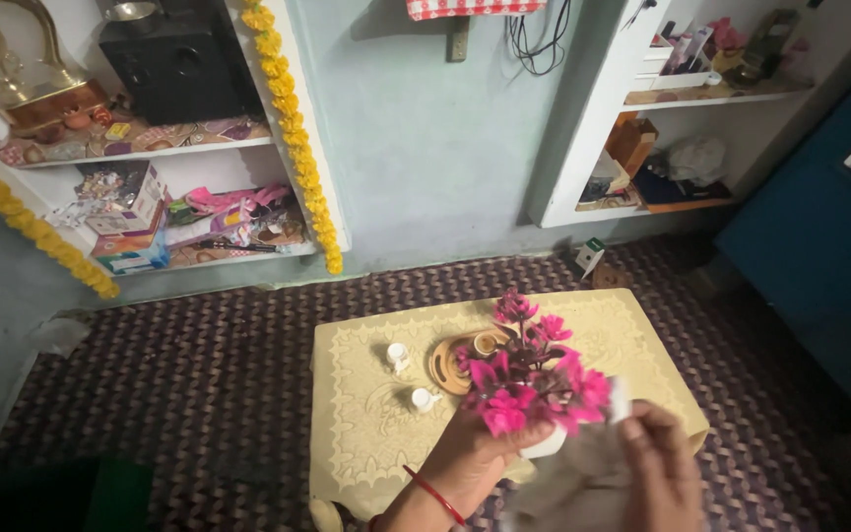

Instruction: Wiping cups, a mug, artificial flowers, and a table surface with a cloth.

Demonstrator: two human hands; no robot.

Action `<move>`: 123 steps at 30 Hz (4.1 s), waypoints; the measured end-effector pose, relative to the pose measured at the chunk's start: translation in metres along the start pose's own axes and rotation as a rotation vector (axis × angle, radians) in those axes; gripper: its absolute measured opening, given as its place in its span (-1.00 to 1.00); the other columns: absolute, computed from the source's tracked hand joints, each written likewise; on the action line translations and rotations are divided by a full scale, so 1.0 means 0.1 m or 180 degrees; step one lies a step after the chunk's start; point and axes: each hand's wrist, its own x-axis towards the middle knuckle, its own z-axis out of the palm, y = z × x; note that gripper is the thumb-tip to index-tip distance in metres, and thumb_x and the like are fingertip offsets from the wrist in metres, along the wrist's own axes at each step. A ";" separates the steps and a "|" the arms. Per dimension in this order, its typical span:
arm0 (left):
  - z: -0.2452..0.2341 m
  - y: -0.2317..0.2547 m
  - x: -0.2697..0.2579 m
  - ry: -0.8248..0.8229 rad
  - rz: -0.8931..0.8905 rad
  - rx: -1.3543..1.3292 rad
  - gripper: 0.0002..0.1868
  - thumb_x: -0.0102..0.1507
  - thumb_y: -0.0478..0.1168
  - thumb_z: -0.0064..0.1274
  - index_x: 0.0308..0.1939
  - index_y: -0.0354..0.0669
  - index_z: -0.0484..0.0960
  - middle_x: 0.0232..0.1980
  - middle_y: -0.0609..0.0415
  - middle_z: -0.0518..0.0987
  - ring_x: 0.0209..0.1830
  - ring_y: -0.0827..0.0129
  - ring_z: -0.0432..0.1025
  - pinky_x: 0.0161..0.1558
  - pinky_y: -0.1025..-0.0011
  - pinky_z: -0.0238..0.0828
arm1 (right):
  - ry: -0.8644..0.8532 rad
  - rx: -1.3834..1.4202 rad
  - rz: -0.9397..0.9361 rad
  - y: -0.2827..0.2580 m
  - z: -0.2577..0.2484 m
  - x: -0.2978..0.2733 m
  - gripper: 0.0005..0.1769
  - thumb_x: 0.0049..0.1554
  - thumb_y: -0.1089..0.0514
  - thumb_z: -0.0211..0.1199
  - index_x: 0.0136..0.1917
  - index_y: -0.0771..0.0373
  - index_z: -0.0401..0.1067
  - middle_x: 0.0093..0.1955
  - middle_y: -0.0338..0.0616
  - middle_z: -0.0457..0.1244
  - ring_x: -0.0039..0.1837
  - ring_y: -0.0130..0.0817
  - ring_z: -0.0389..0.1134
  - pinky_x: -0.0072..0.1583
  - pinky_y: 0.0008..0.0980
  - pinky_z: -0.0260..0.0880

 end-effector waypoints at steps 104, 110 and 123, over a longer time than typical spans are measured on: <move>-0.99 0.92 0.50 -0.1026 0.0314 0.1634 -0.45 0.34 -0.24 0.13 0.40 -0.19 0.39 0.32 0.16 0.52 0.33 0.44 0.40 0.37 0.38 0.34 | -0.0773 0.1104 0.0375 0.69 1.53 -0.09 -0.13 0.23 -0.24 -0.08 0.64 0.28 -0.04 0.61 0.03 0.04 0.57 -0.12 0.07 0.50 -0.24 -0.04; -1.16 0.94 0.54 -0.1304 -0.0286 0.1800 -0.51 0.39 -0.19 0.13 0.38 -0.28 0.47 0.26 0.06 0.61 0.28 0.41 0.48 0.35 0.37 0.40 | -0.0424 0.1329 0.0601 0.57 1.65 -0.22 -0.29 0.20 0.11 0.01 0.57 0.35 0.11 0.48 0.13 0.17 0.49 -0.09 0.19 0.45 -0.18 0.07; -0.91 0.97 0.51 0.0111 0.0085 0.1957 -0.60 0.32 -0.20 0.13 0.25 -0.17 0.61 0.04 0.16 0.69 -0.03 0.57 0.48 0.02 0.55 0.47 | -0.0065 0.0578 -0.0370 0.41 1.86 -0.27 -0.30 0.14 0.40 0.13 0.54 0.43 0.13 0.47 0.13 0.20 0.50 -0.14 0.19 0.47 -0.20 0.08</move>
